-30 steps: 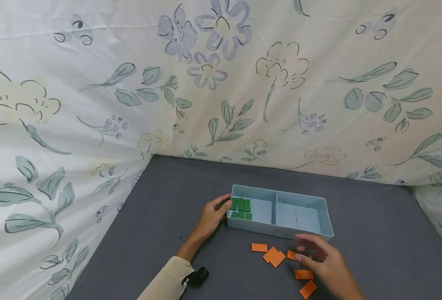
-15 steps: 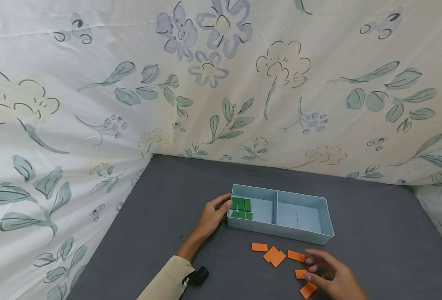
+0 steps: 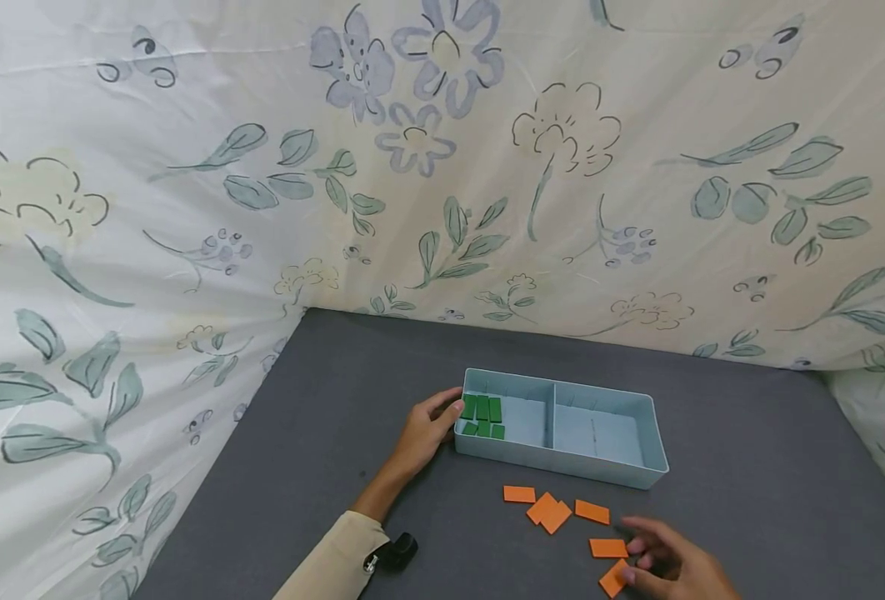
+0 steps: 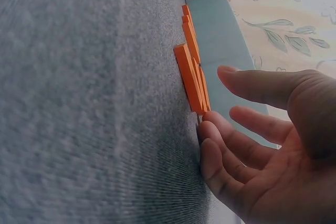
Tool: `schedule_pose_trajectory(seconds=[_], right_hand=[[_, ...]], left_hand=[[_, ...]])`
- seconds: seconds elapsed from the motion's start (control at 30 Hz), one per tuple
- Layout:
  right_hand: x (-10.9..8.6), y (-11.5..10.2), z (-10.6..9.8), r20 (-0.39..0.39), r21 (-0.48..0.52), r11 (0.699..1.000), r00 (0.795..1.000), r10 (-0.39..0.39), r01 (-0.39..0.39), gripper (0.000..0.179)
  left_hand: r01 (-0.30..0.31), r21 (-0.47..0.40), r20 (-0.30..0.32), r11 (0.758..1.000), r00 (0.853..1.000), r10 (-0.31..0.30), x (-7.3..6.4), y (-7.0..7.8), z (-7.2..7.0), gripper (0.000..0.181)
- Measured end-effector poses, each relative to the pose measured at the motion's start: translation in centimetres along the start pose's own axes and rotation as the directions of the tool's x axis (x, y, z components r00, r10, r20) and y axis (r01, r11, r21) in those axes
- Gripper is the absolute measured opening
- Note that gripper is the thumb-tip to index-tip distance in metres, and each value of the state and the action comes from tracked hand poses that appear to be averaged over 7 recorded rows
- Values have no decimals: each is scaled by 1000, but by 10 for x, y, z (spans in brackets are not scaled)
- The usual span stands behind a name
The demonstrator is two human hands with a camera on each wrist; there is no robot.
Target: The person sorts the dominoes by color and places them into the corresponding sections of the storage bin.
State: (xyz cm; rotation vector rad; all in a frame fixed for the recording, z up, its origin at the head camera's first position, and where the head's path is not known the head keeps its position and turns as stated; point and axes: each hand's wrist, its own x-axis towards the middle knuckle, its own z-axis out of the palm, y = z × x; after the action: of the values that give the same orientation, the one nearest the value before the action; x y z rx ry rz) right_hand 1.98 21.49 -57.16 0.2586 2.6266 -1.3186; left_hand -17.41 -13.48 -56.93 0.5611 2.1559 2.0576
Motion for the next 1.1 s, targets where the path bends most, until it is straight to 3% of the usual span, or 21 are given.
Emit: schedule_pose_trajectory(seconds=[0.13, 0.37, 0.53, 0.63, 0.8, 1.1], right_hand=[[1, 3, -1, 11, -6, 1000, 1000, -18, 18, 69], [1, 10, -2, 73, 12, 993, 990, -117, 116, 75], [6, 15, -1, 78, -130, 973, 980, -183, 192, 74], [10, 19, 1, 85, -241, 921, 952, -293, 305, 73], [17, 27, 4, 92, -284, 833, 879, -469, 474, 72], [18, 35, 6, 13, -267, 768, 799, -602, 583, 75]], left_hand=[[-3, 2, 2, 1000, 1000, 3, 0, -1, 0, 52], [-2, 3, -1, 1000, 1000, 2, 0, -1, 0, 51], [0, 16, 0, 1000, 1000, 0, -1, 1, 0, 52], [0, 15, -1, 1000, 1000, 0, -1, 1, 0, 51], [-2, 13, -2, 1000, 1000, 2, 0, 2, 1, 51], [-1, 3, 0, 1000, 1000, 1, 0, 2, 2, 51]])
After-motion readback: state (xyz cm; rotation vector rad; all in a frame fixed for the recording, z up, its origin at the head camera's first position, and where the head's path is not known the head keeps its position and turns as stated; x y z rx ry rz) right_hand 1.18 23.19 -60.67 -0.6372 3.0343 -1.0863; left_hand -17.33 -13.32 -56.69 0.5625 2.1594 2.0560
